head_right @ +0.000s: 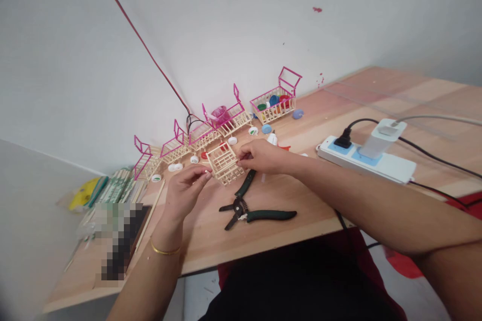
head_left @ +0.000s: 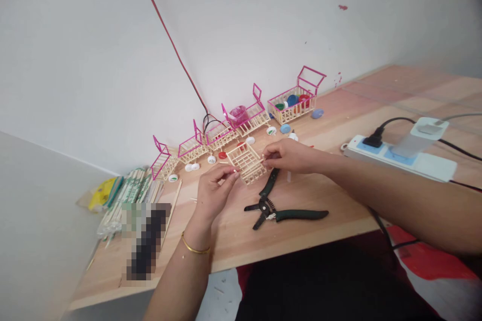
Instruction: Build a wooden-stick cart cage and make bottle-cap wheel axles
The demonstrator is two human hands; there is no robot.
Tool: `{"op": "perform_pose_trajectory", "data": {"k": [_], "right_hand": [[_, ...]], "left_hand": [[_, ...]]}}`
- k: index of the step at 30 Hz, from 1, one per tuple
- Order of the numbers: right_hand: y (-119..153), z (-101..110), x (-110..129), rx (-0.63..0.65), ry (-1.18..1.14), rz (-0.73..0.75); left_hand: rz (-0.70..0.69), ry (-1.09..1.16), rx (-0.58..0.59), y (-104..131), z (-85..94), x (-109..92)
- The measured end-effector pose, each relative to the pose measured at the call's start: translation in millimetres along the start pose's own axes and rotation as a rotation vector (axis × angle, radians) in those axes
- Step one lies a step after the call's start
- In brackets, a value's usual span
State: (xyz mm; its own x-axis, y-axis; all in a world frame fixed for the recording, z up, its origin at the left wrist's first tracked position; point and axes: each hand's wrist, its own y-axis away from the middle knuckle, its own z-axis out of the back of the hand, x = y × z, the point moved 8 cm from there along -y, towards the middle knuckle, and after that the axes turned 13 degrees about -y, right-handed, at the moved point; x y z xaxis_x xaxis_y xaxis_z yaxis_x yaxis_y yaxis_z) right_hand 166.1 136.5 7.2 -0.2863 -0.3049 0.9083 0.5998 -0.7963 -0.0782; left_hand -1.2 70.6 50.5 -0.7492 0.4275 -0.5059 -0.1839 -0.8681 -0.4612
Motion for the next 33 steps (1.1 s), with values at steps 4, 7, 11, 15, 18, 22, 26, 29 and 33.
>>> {"op": "perform_pose_trajectory", "data": {"k": [4, 7, 11, 15, 18, 22, 26, 29, 33], "right_hand": [[1, 0, 3, 0.003, -0.006, 0.018], [1, 0, 4, 0.001, -0.003, 0.030], [0, 0, 1, -0.004, 0.014, 0.014], [1, -1, 1, 0.001, -0.025, 0.009], [3, -3, 4, 0.009, -0.037, 0.021], [5, -6, 7, 0.024, -0.044, 0.039], [5, -7, 3, 0.024, -0.035, 0.046], [4, -8, 0, 0.028, -0.027, 0.063], [5, -6, 1, 0.015, -0.081, 0.069]], "left_hand": [[-0.029, -0.012, 0.000, 0, 0.8, -4], [-0.057, -0.044, -0.003, -1, 1.5, -9], [-0.092, -0.087, -0.008, 0, 1.8, -14], [-0.094, -0.100, -0.014, 1, 2.4, -13], [-0.096, -0.098, -0.002, 1, 2.9, -11], [-0.087, -0.089, 0.032, 0, 3.7, -8], [-0.071, -0.085, 0.044, 0, 4.5, -4], [-0.072, -0.090, 0.045, 0, 4.0, -3], [-0.082, -0.087, 0.039, 0, 3.9, -4]]}}
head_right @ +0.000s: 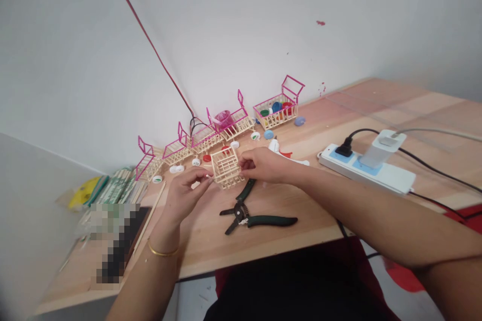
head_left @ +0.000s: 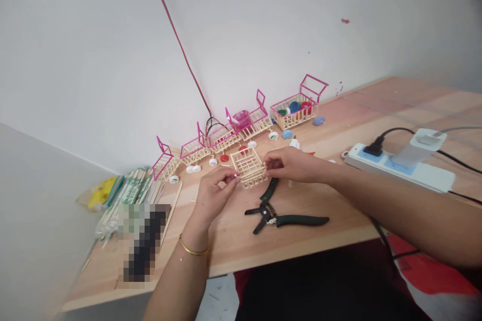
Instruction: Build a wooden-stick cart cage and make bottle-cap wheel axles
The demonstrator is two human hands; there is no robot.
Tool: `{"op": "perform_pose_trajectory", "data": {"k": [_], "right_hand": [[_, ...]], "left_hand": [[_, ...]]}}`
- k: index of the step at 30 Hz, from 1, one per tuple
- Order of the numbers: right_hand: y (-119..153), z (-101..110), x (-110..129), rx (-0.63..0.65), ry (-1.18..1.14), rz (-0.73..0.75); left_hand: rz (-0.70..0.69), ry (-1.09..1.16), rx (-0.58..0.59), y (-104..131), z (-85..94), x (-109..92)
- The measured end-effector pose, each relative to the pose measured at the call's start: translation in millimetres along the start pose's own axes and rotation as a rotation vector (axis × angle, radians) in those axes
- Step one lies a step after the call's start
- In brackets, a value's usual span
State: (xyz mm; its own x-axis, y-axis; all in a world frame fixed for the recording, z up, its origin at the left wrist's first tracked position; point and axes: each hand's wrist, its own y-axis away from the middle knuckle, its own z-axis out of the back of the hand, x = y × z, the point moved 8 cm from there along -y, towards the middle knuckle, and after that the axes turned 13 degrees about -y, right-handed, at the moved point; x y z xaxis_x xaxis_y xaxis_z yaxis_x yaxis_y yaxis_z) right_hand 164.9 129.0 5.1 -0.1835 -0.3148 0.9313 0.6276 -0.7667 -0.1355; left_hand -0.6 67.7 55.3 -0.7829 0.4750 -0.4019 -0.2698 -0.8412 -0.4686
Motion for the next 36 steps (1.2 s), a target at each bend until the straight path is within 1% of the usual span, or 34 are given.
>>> {"op": "perform_pose_trajectory", "data": {"k": [2, 5, 9, 18, 25, 36], "right_hand": [[2, 4, 5, -0.027, -0.004, 0.008], [6, 10, 17, -0.057, 0.010, 0.066], [7, 12, 26, -0.075, 0.013, 0.112], [5, 5, 26, -0.062, 0.067, 0.073], [6, 5, 27, -0.047, 0.044, 0.078], [5, 3, 20, -0.004, 0.003, 0.029]], "left_hand": [[-0.003, 0.001, -0.003, 0, 0.1, 0], [-0.003, -0.004, -0.002, 0, -0.2, 1], [-0.012, 0.002, -0.019, 0, 0.9, 0], [0.003, 0.003, -0.031, 1, 0.6, 0], [0.001, -0.002, -0.033, 1, -0.2, 1], [0.005, 0.006, -0.027, 0, 0.3, 0]]}}
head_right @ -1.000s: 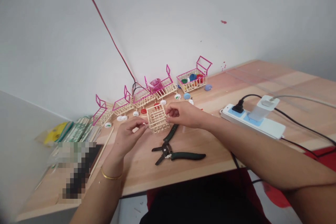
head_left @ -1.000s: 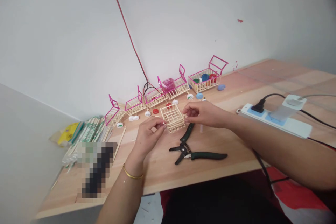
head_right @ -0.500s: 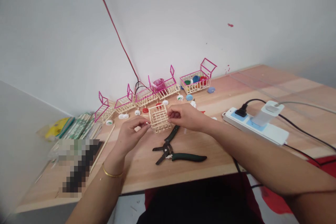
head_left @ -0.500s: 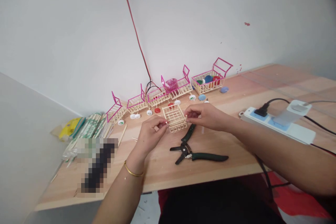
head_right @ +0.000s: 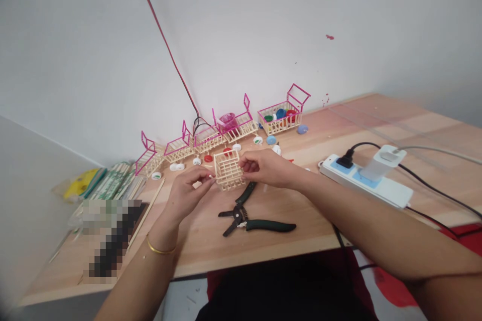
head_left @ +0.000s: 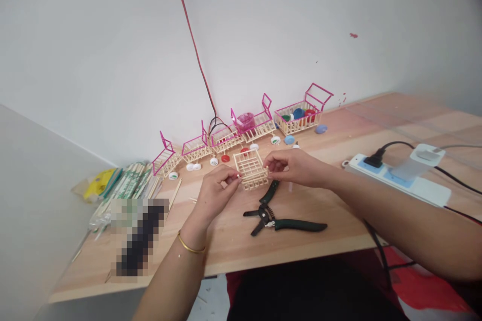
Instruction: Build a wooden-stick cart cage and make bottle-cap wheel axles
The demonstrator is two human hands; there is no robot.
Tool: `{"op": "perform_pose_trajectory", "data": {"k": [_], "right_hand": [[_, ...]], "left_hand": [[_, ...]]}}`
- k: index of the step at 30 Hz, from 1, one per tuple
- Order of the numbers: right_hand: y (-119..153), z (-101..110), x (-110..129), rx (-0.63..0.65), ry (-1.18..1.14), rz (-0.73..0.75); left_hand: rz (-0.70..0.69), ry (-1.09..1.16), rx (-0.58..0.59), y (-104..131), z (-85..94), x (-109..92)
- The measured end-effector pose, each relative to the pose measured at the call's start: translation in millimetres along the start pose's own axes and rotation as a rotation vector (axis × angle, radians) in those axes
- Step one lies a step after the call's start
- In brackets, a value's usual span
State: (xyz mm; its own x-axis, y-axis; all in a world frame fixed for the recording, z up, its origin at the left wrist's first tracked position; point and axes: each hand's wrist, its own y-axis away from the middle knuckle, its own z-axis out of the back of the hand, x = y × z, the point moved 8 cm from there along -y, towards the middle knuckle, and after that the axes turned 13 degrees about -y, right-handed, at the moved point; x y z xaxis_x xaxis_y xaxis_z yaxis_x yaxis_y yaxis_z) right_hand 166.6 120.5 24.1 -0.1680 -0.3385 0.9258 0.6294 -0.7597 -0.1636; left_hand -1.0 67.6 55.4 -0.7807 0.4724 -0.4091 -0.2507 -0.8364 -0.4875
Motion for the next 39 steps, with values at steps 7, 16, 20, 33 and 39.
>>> {"op": "perform_pose_trajectory", "data": {"k": [7, 16, 20, 33, 39], "right_hand": [[1, 1, -2, 0.026, -0.041, -0.015], [-2, -3, -6, 0.048, -0.029, -0.005], [-2, -4, -5, 0.027, 0.012, 0.027], [-4, -9, -8, 0.016, 0.055, 0.079], [-4, -11, -11, 0.017, 0.068, 0.081]], "left_hand": [[0.011, 0.003, 0.009, 0, -0.8, 1], [0.015, -0.006, 0.015, 1, -0.5, 1], [0.014, -0.014, 0.015, 0, -0.9, 2], [0.015, -0.012, 0.015, 0, -0.8, 2], [0.020, -0.015, 0.022, 1, -1.4, 4]]}}
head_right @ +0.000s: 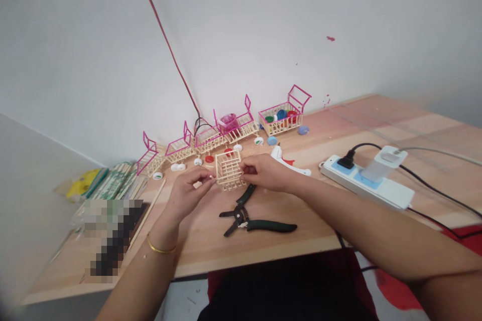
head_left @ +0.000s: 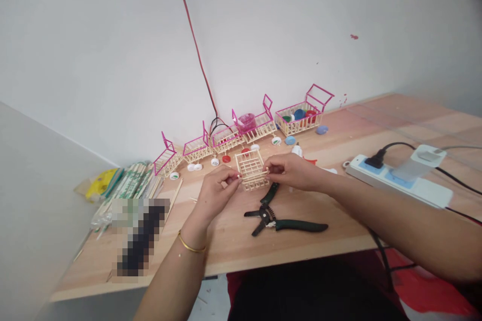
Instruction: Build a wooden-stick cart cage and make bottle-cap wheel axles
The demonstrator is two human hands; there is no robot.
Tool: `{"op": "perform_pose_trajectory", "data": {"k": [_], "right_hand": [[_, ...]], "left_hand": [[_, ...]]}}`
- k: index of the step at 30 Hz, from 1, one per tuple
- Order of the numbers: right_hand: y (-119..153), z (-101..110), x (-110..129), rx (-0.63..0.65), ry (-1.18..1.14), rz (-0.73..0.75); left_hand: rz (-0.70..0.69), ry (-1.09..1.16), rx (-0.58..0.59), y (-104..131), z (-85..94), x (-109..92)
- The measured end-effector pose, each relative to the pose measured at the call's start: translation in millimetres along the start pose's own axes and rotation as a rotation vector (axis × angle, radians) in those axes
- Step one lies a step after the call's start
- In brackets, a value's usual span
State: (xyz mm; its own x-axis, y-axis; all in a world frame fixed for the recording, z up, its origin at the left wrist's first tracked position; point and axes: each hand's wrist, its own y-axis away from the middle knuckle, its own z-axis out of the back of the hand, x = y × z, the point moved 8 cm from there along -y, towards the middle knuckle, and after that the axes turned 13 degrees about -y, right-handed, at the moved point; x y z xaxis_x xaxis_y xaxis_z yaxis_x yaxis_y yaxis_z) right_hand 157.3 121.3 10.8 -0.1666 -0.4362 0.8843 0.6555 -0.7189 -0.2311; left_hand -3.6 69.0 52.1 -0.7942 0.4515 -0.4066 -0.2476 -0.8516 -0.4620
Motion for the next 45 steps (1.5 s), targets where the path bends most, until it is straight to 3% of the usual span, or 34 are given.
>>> {"op": "perform_pose_trajectory", "data": {"k": [45], "right_hand": [[1.6, -2.2, -4.4, 0.024, -0.096, -0.070]], "left_hand": [[0.027, 0.035, 0.007, -0.5, -1.0, 2.5]]}}
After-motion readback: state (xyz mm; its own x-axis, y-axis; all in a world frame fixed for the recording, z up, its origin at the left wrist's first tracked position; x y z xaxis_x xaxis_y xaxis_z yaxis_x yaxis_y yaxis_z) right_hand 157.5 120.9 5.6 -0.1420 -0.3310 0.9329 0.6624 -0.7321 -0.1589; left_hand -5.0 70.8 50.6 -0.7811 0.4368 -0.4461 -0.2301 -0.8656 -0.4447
